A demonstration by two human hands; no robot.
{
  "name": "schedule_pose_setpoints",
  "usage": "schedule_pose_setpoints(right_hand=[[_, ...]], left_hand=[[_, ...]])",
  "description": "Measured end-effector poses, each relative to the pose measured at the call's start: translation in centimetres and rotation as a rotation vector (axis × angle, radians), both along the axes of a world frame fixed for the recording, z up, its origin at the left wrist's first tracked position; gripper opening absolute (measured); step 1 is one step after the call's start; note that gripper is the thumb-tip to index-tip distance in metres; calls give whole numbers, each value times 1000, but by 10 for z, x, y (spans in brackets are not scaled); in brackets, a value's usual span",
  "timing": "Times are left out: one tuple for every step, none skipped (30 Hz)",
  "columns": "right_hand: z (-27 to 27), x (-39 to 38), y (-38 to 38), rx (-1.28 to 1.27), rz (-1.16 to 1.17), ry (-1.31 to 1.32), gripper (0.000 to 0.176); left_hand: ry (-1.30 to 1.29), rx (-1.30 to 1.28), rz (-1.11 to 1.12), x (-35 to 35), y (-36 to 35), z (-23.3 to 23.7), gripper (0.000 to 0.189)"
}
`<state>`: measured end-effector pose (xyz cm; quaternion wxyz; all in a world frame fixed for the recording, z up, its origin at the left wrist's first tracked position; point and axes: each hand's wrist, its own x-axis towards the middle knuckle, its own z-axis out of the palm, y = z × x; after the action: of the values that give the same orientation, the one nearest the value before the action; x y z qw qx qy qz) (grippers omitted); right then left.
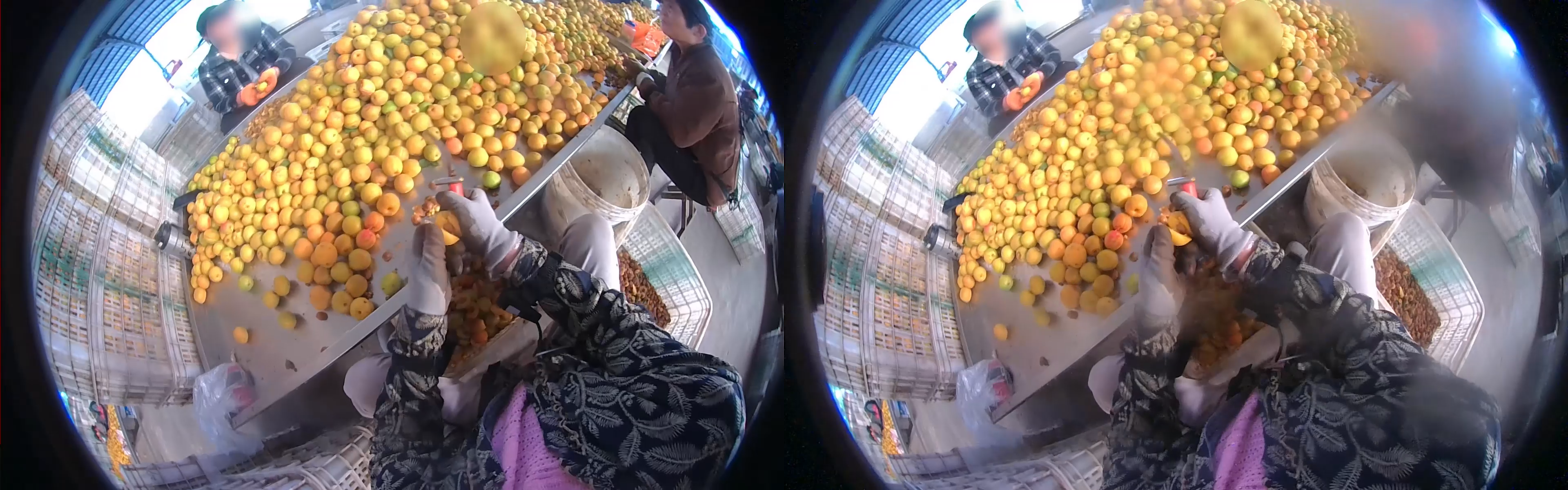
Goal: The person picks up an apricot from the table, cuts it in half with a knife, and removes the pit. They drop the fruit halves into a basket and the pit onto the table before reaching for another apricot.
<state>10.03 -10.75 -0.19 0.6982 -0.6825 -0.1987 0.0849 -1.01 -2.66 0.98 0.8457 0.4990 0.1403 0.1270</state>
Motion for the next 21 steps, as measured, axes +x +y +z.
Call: schedule_pose_setpoints(right_hand=[[13, 1, -13, -560, 73, -536, 30], [17, 1, -14, -623, 57, -547, 33], [17, 5, -16, -612, 107, -559, 32], [13, 13, -17, -604, 146, -573, 32], [5, 16, -14, -436, 147, -345, 30], [-11, 22, -8, -259, 132, -135, 28], [-37, 34, -4, -484, 48, -801, 25], [-57, 42, 1, -528, 100, -791, 22], [-10, 17, -5, -131, 148, -181, 23], [0, 9, -8, -119, 152, 166, 28], [-5, 4, -6, -95, 181, 223, 31], [-8, 1, -5, -66, 224, 284, 34], [8, -10, -8, -9, 198, 210, 37], [25, -24, -11, 48, 182, 141, 40], [21, -24, -12, -56, 198, 156, 44], [23, -23, -14, -57, 198, 150, 44], [26, -23, -17, -89, 267, 153, 44], [29, -22, -21, -122, 338, 158, 44], [49, -27, -31, -183, 341, 45, 44], [50, -23, -32, -186, 342, 41, 44], [49, -18, -31, -222, 416, 19, 44]], left_hand=[[-74, 240, 63, 3, -5, -2, 44], [-84, 240, 39, 1, -9, 5, 44], [19, 704, 162, -4, -12, 14, 48], [103, 1166, 290, -7, -14, 21, 51], [39, 1198, 297, -6, -14, 25, 51], [-41, 1221, 300, -4, -15, 28, 50], [-99, 1282, 313, -2, -18, 28, 48], [-160, 1339, 333, 0, -20, 27, 47], [-131, 1345, 302, -1, -21, 28, 46], [-88, 1356, 278, -2, -22, 28, 44], [-39, 1312, 277, -1, -23, 27, 44], [23, 1274, 280, -1, -20, 25, 43], [61, 1267, 290, -1, -10, 9, 44], [110, 1262, 303, 2, -7, 7, 44], [123, 1185, 278, 2, -5, 6, 41], [118, 1183, 282, 2, -4, 8, 41], [117, 1217, 263, 1, -3, 8, 39], [116, 1251, 243, 0, -1, 7, 36], [115, 1250, 247, 1, 5, 1, 36], [27, 1196, 274, 4, 12, -6, 32], [-60, 1139, 300, 5, 16, -14, 28]])
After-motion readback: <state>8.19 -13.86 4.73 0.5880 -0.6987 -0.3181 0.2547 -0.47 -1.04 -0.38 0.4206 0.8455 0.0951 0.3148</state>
